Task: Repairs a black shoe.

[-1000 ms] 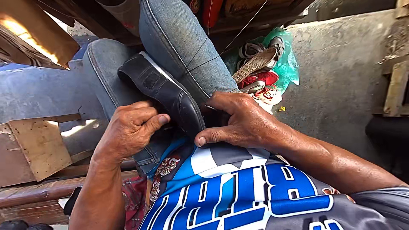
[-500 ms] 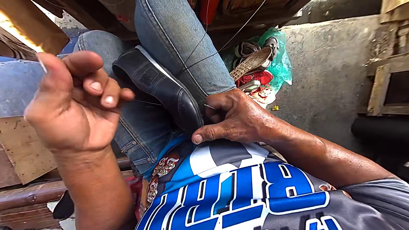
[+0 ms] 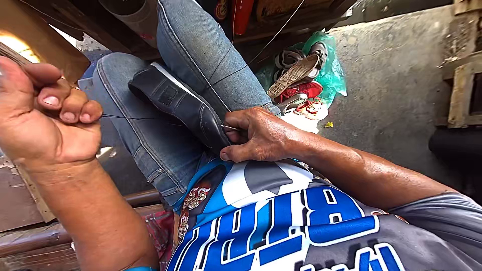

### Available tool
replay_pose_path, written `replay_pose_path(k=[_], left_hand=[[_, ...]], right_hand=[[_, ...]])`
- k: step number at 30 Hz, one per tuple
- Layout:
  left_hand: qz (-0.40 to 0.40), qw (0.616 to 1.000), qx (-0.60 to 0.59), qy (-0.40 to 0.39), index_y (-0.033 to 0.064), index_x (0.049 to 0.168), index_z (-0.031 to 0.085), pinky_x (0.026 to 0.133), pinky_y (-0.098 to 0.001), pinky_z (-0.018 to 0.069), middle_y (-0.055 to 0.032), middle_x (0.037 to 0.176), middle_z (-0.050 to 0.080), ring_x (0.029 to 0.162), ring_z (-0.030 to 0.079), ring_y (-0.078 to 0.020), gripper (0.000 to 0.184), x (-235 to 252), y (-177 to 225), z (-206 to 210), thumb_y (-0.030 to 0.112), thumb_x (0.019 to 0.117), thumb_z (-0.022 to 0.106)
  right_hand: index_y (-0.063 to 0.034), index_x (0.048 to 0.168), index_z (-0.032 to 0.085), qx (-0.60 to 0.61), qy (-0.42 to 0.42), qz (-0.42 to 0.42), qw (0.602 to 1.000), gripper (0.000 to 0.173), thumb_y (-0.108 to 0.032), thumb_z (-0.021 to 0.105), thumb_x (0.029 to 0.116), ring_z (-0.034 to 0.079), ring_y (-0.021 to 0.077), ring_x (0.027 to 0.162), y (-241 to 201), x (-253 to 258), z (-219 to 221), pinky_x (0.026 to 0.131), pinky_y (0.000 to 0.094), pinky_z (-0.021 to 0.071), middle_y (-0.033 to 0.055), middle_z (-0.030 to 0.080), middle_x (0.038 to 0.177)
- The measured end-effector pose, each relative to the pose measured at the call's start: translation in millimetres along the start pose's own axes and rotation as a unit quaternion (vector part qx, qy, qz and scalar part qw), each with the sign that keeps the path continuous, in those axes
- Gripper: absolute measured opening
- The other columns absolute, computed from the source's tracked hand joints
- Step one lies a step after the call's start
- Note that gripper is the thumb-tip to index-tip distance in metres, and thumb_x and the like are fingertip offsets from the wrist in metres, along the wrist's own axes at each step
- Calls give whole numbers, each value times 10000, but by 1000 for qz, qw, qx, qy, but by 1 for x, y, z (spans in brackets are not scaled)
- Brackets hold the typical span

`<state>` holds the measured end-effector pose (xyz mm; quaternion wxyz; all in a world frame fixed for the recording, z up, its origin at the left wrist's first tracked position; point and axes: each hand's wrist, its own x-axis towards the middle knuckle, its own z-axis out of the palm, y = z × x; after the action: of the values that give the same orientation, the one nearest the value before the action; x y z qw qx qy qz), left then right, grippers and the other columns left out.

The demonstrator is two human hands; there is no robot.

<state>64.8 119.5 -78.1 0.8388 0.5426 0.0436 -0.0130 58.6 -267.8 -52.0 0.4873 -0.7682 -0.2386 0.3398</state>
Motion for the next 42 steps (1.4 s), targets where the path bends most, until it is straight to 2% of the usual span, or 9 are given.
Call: replay_pose_path(k=[8, 13, 15, 17, 21, 25, 29, 33, 42], left_hand=[[-49, 993, 107, 1, 206, 1033, 632, 581, -156, 489, 125, 716, 545, 581, 530, 12, 494, -14, -1, 64, 428, 1122, 200], [-163, 986, 22, -38, 239, 1157, 593, 929, -388, 579, 19, 1095, 671, 1037, 671, -154, 350, -60, -52, 135, 463, 925, 728], [-176, 983, -48, -12, 240, 1113, 608, 935, -362, 560, 32, 1087, 667, 1043, 655, -128, 317, -67, -66, 149, 367, 887, 790], [-181, 981, -61, -39, 175, 1284, 562, 967, -342, 556, -4, 1176, 670, 1098, 651, -127, 506, -70, -73, 157, 288, 866, 823], [-157, 982, -47, -91, 87, 1181, 661, 875, -339, 606, -72, 1079, 726, 967, 710, -150, 380, -69, -75, 163, 57, 838, 821], [-110, 973, -146, -143, 167, 1165, 719, 893, -319, 600, -5, 1093, 750, 991, 715, -106, 343, -63, -87, 145, 140, 842, 832], [-99, 963, -195, -157, 154, 1162, 719, 903, -315, 588, -10, 1088, 750, 997, 712, -108, 330, -65, -96, 137, 132, 848, 819], [-94, 964, -190, -162, 145, 1161, 717, 907, -310, 586, -12, 1089, 749, 1004, 709, -105, 317, -65, -98, 135, 126, 858, 805], [-91, 966, -183, -156, 142, 1144, 720, 898, -306, 587, -10, 1079, 750, 999, 710, -101, 301, -66, -99, 137, 118, 856, 804]], right_hand=[[-174, 815, 623, -18, 15, 6, 1000, 244, -343, 797, 841, 559, 46, 548, 2, -8, 2, 486, 276, 461, -68, 584, 620], [-176, 795, 633, -42, 42, -22, 998, 230, -323, 803, 839, 552, 14, 568, -4, -15, 3, 489, 227, 454, -82, 578, 634], [-176, 797, 643, -75, 59, -44, 994, 224, -337, 792, 841, 563, 7, 623, -3, -17, 8, 533, 224, 465, -86, 587, 684], [-171, 785, 650, -102, 77, -69, 989, 221, -345, 777, 836, 561, 13, 662, -1, -16, 10, 561, 230, 459, -82, 584, 715], [-141, 883, 670, -67, 95, -83, 990, 278, -382, 801, 837, 586, 16, 737, 4, -23, 10, 622, 208, 496, -59, 607, 802], [-28, 1216, 636, -31, 138, -130, 981, 355, -175, 639, 893, 595, 84, 987, 22, -39, 0, 788, 215, 545, 63, 588, 1166], [9, 1391, 598, -54, 169, -179, 968, 407, -122, 582, 1006, 610, 73, 970, 20, -48, -4, 845, 197, 543, 58, 643, 1114], [22, 1332, 650, -56, 142, -213, 965, 393, -187, 633, 1001, 628, 32, 829, 12, -48, -3, 749, 185, 549, 11, 694, 934], [-2, 1241, 720, -47, 111, -221, 968, 302, -146, 583, 1015, 639, 54, 863, 13, -42, 7, 748, 188, 535, 39, 707, 965]])
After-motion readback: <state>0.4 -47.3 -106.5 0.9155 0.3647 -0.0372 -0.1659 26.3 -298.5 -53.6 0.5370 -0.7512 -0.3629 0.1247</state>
